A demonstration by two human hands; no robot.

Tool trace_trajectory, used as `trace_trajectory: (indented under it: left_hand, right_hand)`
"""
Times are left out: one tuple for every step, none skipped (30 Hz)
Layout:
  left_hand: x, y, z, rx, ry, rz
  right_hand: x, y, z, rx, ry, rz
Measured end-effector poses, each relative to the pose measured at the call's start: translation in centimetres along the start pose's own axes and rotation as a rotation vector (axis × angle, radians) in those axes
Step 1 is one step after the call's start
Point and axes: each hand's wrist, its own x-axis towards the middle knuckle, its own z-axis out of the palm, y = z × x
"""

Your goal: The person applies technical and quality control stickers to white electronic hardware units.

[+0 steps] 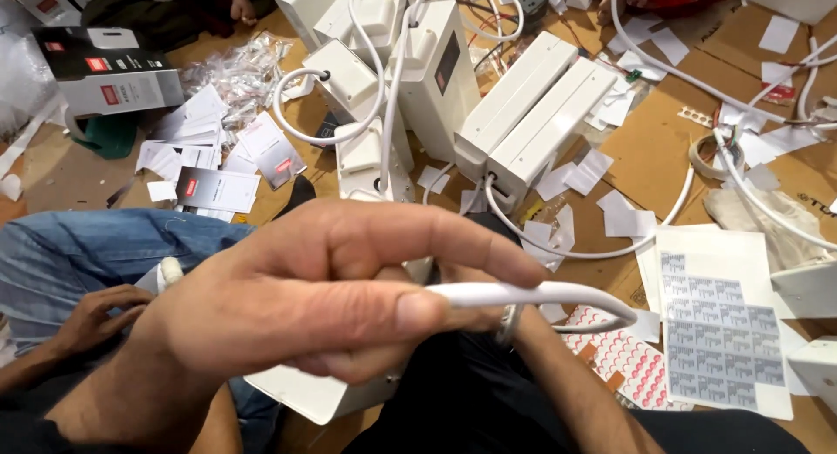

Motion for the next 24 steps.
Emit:
trace_trajectory:
  left_hand:
    - [0.1,-0.3,-0.2,-0.004,-0.002,-0.004]
    - [0.2,-0.6,-0.3,-0.041,-0.013,-0.01]
    - [0.2,-0.9,-0.4,-0.075,-0.021,-0.014]
    - [0.3,-1.7,-0.9,-0.077,-0.021,-0.018]
    - [0.5,-2.5,-1.5,-0.059,0.003,-0.041]
    - [0.7,-3.3,-2.0,-0.041,0.027,-0.065]
    - [0.8,-4.0,-2.7,-0.045,0.02,-0.067]
    - [0.8,-4.6,-3.4,-0.081,0.04,-0.061]
    - [0.8,-5.3,-4.0,-0.117,0.067,-0.054]
    - [0.8,-5.5,-4.5,-0.122,0.066,-0.056]
    - [0.8,-5.7,-4.8,-0.099,0.048,-0.079]
    - [0.7,-5.8,-5.2,-0.076,0.03,-0.102]
    - [0.4,-6.5,-5.9,-0.075,0.031,-0.102]
    - [0.2,-7.3,-6.6,-0.099,0.011,-0.088]
    - [0.1,-8.2,-7.3,-0.125,-0.016,-0.076]
    - [0.0,-8.0,-7.5,-0.127,-0.023,-0.076]
    - [-0.2,-7.8,-7.6,-0.092,-0.05,-0.099]
    - [-0.5,-7.7,-7.7,-0.057,-0.076,-0.122]
    - [-0.5,-7.4,-7.8,-0.057,-0.076,-0.124]
    - [-0.6,-7.2,-7.9,-0.077,-0.088,-0.149]
    - [-0.4,-7.0,-8.0,-0.091,-0.105,-0.171]
    - [-0.4,-7.0,-8.2,-0.087,-0.109,-0.17]
    - [-0.4,-7.1,-8.4,-0.095,-0.123,-0.16]
    - [-0.4,-7.2,-8.6,-0.103,-0.136,-0.149]
  right_hand:
    - [0.4,0.6,0.6,0.005,0.003,0.003]
    - [0.8,1.2,1.3,0.01,-0.018,0.073]
    - [1.3,1.7,1.9,0.014,-0.042,0.14]
    - [1.3,2.2,2.0,0.018,-0.041,0.141]
    - [1.4,2.6,2.1,0.035,-0.075,0.121]
    - [1.5,3.0,2.1,0.051,-0.109,0.101]
    - [1.3,3.6,1.9,0.053,-0.102,0.105]
    - [1.2,4.1,1.8,0.015,-0.094,0.041]
    - [1.2,4.7,1.7,-0.022,-0.092,-0.024]
    - [1.2,5.6,1.6,-0.02,-0.092,-0.02]
    - [1.2,6.6,1.5,-0.036,-0.093,-0.021]
    - [1.3,7.5,1.4,-0.053,-0.095,-0.022]
    - [1.5,8.1,1.4,-0.054,-0.096,-0.023]
    - [1.7,8.7,1.3,-0.049,-0.081,-0.016]
    - [1.7,9.4,1.2,-0.045,-0.059,-0.004]
    - [1.6,9.9,1.1,-0.047,-0.053,-0.001]
    - [1.4,10.4,1.1,-0.136,0.07,-0.042]
    - [1.3,10.9,1.1,-0.225,0.192,-0.083]
    - [1.4,11.8,1.5,-0.223,0.192,-0.083]
    - [1.4,12.5,1.9,-0.256,0.239,-0.101]
    - [1.5,13.3,1.9,-0.295,0.29,-0.121]
    - [1.6,14.2,2.2,-0.299,0.294,-0.124]
    - [1.6,15.2,2.7,-0.317,0.319,-0.133]
    - [1.6,16.1,3.1,-0.336,0.344,-0.143]
